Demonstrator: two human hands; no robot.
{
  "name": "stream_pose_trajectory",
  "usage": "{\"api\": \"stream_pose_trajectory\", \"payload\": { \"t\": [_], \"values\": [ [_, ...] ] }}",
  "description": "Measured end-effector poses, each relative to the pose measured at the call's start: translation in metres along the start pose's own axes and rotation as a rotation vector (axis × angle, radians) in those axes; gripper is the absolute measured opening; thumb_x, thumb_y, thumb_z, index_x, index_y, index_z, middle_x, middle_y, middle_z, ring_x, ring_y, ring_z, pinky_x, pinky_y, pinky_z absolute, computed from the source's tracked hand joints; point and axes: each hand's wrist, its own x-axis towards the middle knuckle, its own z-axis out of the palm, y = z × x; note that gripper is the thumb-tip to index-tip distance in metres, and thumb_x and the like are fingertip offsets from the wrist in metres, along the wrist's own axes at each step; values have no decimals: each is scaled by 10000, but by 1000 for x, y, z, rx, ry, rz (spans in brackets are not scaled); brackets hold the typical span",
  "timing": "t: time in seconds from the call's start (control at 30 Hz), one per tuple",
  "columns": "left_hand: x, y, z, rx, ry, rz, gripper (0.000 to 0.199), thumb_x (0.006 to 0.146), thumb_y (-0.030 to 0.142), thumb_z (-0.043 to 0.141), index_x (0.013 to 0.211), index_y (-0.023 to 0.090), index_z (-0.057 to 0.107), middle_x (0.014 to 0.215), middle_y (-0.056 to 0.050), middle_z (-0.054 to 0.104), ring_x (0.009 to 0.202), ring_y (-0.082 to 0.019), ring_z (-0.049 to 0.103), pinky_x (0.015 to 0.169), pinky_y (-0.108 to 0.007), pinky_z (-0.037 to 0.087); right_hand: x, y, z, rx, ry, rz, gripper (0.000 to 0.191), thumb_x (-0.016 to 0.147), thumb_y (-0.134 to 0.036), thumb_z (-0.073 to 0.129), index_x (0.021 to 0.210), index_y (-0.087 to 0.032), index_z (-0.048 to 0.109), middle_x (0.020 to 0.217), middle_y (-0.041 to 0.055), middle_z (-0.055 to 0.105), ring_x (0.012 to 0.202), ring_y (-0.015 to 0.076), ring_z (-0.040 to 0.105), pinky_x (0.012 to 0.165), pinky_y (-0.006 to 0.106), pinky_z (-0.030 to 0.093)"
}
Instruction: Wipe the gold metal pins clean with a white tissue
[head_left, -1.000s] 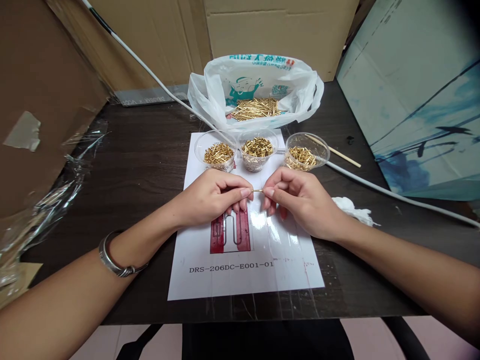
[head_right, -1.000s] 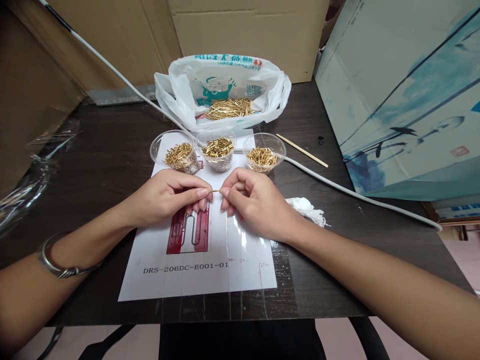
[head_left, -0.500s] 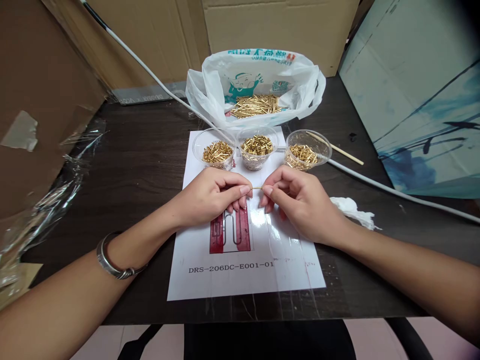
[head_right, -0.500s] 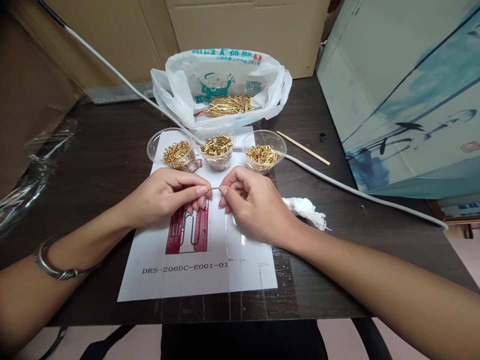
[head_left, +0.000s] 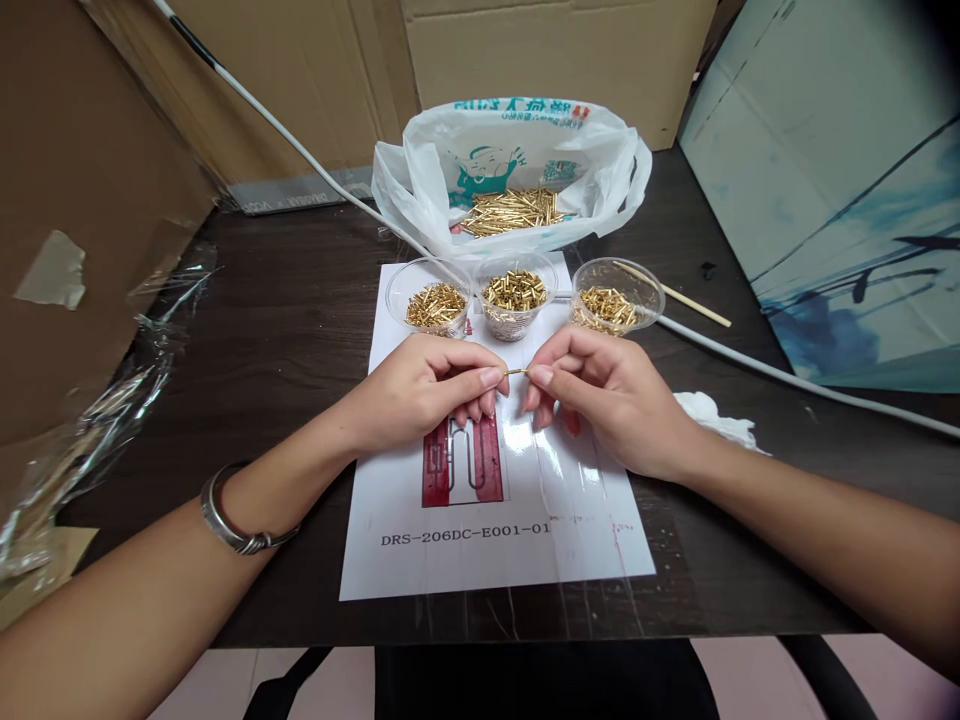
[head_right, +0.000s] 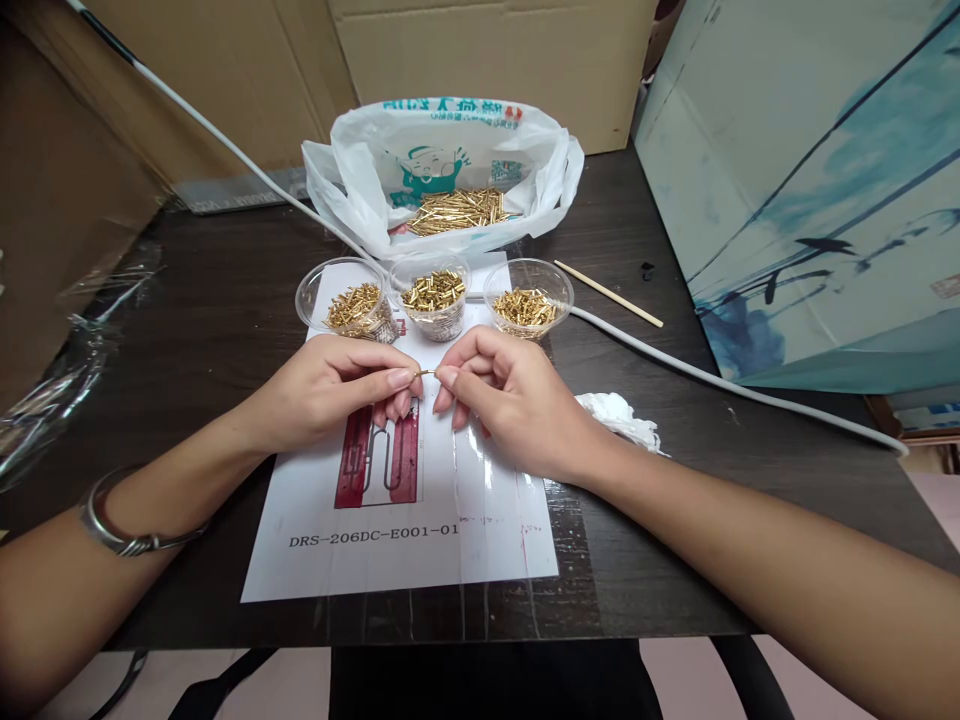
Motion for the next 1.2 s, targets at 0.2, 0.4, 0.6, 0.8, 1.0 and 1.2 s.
{"api": "stream_pose_trajectory", "payload": {
  "t": [0.2,0.4,0.6,0.8,1.0,1.2],
  "values": [
    [0,0,1,19,-4,1,165,887,226,540,828,123,655,638,2,612,574,-60,565,545,-137,479,0,2,-3,23,-41,9,141,885,-294,562,837,-164,538,717,19,651,587,104,603,444,204,394],
    [-1,0,-2,67,-49,-7,170,887,236,535,828,138,660,661,-5,640,589,-69,585,547,-142,473,2,-4,-8,17,-118,63,176,865,-312,587,801,-159,531,666,10,634,584,95,579,460,198,412],
    [-1,3,-3,130,-87,14,184,880,230,535,766,140,648,627,5,627,578,-69,576,548,-140,454,3,-8,-11,-45,-195,92,197,869,-329,575,780,-159,532,644,16,634,550,89,550,479,214,423],
    [-1,4,-2,150,-84,-2,182,883,221,533,767,134,645,618,14,606,572,-58,553,540,-126,444,1,-5,-9,-81,-174,82,175,878,-309,562,789,-163,526,650,14,633,570,96,558,497,221,433],
    [-2,2,1,143,-30,-33,170,877,208,532,791,129,655,635,8,620,574,-57,553,541,-125,462,0,-1,-4,-138,-87,39,92,887,-221,526,817,-160,524,683,14,646,611,99,595,522,213,451],
    [-1,3,3,125,35,-50,156,864,194,548,803,112,666,599,4,604,542,-55,543,515,-125,460,-2,2,-1,-202,8,18,90,892,-214,512,825,-160,538,690,17,654,605,95,604,521,203,465]
  ]
}}
